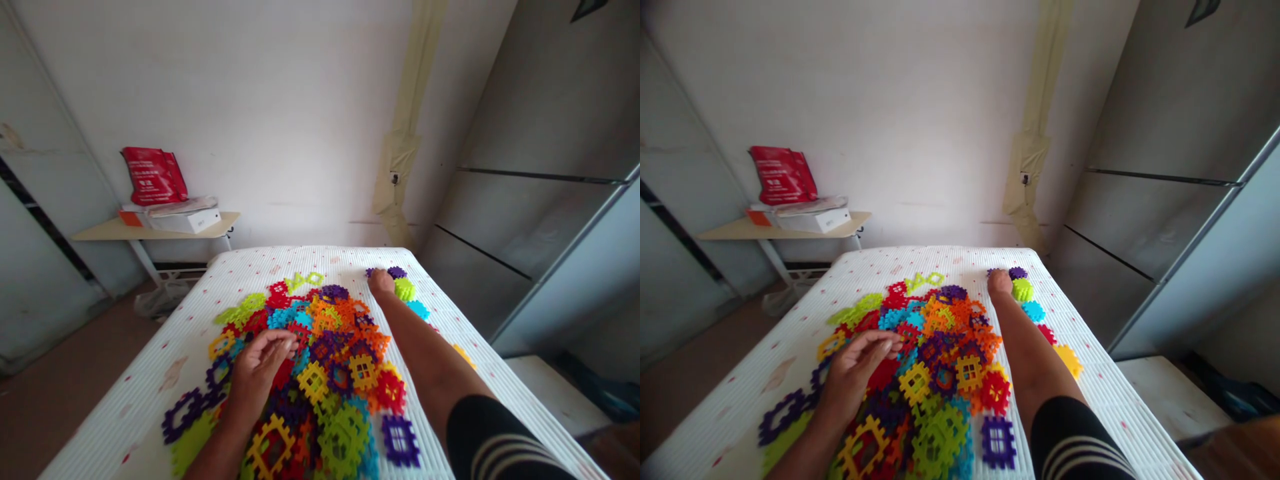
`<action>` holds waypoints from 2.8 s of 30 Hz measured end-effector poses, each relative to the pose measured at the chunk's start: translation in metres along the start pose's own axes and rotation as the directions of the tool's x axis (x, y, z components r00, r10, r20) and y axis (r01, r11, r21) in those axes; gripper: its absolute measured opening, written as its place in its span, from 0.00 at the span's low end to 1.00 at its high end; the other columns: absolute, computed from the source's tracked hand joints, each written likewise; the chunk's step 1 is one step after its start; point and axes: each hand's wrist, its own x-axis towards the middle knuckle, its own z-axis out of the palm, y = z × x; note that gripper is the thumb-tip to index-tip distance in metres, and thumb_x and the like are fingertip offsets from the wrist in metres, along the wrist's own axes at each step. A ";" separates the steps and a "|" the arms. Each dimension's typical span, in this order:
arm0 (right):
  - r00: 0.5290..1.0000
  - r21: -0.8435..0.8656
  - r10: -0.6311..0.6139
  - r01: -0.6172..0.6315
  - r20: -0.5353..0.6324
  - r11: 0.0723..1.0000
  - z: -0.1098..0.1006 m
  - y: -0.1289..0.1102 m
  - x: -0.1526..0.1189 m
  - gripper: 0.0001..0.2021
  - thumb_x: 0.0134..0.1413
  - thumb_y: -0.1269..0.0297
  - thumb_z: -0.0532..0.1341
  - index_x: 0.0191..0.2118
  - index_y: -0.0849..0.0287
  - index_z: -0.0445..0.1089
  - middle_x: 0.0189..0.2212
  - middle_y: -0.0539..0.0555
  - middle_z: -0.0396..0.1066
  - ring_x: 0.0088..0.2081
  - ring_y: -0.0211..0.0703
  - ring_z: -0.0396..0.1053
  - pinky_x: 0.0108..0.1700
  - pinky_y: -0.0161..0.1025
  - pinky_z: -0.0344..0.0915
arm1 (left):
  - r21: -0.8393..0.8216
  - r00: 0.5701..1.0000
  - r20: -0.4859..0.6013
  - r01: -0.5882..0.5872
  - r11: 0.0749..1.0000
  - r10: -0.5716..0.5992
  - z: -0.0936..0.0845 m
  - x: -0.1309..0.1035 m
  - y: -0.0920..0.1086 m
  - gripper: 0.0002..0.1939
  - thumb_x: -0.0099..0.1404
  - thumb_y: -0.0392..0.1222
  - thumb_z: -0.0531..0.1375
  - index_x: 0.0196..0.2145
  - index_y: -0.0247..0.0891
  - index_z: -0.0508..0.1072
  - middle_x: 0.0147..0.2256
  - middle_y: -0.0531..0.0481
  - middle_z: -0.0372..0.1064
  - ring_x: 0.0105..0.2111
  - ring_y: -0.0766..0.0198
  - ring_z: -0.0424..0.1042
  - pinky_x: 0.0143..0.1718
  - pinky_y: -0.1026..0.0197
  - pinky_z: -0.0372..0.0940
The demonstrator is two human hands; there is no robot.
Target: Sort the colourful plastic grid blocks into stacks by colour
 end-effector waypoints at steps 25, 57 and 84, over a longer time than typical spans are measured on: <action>0.982 -0.110 -0.183 0.177 -0.048 0.978 -0.007 -0.023 -0.008 0.16 0.60 0.63 0.50 0.49 0.63 0.67 0.48 0.66 0.65 0.47 0.48 0.67 0.43 0.39 0.63 | -0.034 0.999 0.012 0.042 0.999 -0.042 0.001 -0.001 0.001 0.14 0.54 0.50 0.62 0.31 0.36 0.73 0.31 0.47 0.75 0.32 0.60 0.74 0.35 0.61 0.69; 0.936 0.028 -0.344 0.342 0.073 0.939 -0.006 -0.048 -0.060 0.25 0.47 0.47 0.59 0.48 0.57 0.66 0.45 0.61 0.70 0.49 0.54 0.64 0.45 0.47 0.60 | -0.003 1.000 -0.003 0.031 1.000 -0.031 0.003 0.001 -0.004 0.13 0.53 0.48 0.62 0.31 0.36 0.73 0.31 0.48 0.75 0.32 0.60 0.74 0.35 0.61 0.69; 0.465 0.487 -0.698 0.853 -0.545 0.189 -0.034 -0.042 -0.171 0.06 0.55 0.64 0.57 0.35 0.56 0.70 0.32 0.54 0.69 0.37 0.43 0.64 0.41 0.42 0.61 | -0.014 0.998 0.043 -0.040 0.999 0.040 0.004 -0.002 0.002 0.15 0.58 0.51 0.58 0.30 0.34 0.72 0.27 0.47 0.73 0.24 0.65 0.70 0.26 0.64 0.65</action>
